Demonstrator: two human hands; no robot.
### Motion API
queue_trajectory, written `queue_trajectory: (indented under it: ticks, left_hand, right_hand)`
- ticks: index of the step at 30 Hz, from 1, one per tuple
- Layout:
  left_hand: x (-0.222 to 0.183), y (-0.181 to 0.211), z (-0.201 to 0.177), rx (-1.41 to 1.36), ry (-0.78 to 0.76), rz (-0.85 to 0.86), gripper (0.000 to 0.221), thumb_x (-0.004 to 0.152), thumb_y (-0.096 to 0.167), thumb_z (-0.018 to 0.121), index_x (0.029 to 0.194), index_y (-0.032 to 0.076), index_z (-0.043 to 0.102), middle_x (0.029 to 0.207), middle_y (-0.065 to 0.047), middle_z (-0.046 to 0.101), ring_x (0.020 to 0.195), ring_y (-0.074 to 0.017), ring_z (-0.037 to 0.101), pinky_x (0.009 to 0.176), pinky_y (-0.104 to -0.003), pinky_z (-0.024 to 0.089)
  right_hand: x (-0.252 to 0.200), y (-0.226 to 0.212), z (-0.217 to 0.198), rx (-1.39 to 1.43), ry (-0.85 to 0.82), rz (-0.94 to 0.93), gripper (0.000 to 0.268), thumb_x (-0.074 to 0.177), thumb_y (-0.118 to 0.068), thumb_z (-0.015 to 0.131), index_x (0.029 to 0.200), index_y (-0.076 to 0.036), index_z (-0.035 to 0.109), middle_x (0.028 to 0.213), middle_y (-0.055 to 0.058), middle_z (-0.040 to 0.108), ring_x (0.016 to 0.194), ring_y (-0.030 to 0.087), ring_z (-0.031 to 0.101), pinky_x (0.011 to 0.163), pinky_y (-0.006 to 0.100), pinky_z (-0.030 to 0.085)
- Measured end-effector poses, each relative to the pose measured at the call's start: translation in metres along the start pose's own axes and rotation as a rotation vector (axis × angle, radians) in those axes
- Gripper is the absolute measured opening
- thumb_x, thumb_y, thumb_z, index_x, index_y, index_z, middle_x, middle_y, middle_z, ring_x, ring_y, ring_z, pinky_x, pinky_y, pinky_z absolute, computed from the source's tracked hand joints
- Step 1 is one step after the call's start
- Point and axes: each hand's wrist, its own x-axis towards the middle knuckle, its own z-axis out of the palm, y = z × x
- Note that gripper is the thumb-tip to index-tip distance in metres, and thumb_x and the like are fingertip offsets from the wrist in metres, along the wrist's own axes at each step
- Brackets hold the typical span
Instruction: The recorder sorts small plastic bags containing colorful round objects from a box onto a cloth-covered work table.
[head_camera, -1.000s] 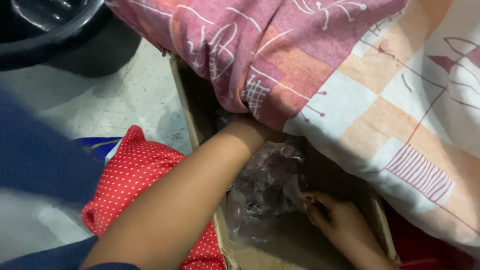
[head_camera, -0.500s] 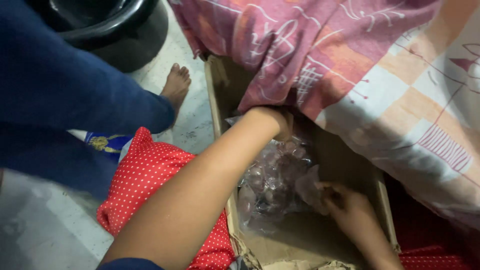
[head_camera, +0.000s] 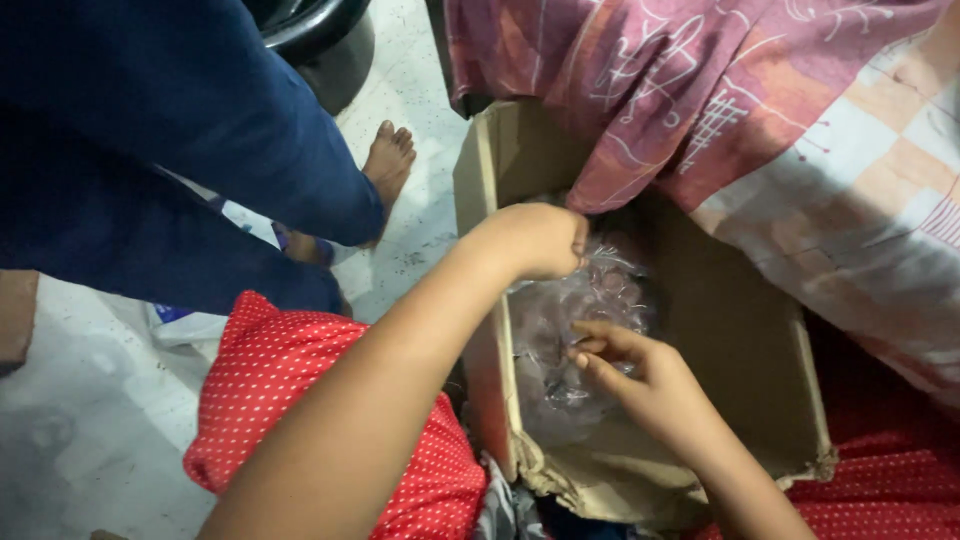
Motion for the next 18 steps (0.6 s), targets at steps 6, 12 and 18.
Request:
queue_trajectory:
  ticks: [6,12,18]
  left_hand:
    - [-0.003,0.011,-0.001,0.107,-0.046,-0.03,0.026,0.08,0.032,0.071,0.102,0.019,0.075,0.104,-0.011,0.075,0.101,-0.034,0.07,0.086,-0.048,0.055]
    - [-0.006,0.019,-0.002,0.203,-0.084,-0.05,0.026,0.081,0.029,0.068,0.102,0.018,0.076,0.107,-0.013,0.075,0.103,-0.0348,0.07,0.088,-0.049,0.056]
    - [-0.005,0.029,0.005,0.282,-0.081,-0.064,0.032,0.079,0.022,0.065,0.107,0.013,0.077,0.111,-0.017,0.073,0.103,-0.0373,0.07,0.089,-0.05,0.056]
  right_hand:
    - [-0.049,-0.005,0.02,0.029,-0.098,0.076,0.051,0.089,-0.036,0.07,0.13,-0.007,0.072,0.112,0.008,0.077,0.105,0.012,0.073,0.094,0.03,0.055]
    - [-0.09,0.03,0.044,-0.817,-0.321,-0.175,0.068,0.086,-0.059,0.076,0.134,-0.011,0.064,0.129,0.012,0.068,0.116,0.033,0.065,0.096,0.043,0.05]
    - [-0.102,0.033,0.047,-0.685,-0.201,-0.473,0.06,0.067,-0.004,0.065,0.126,-0.011,0.068,0.121,0.009,0.073,0.107,0.031,0.066,0.094,0.041,0.049]
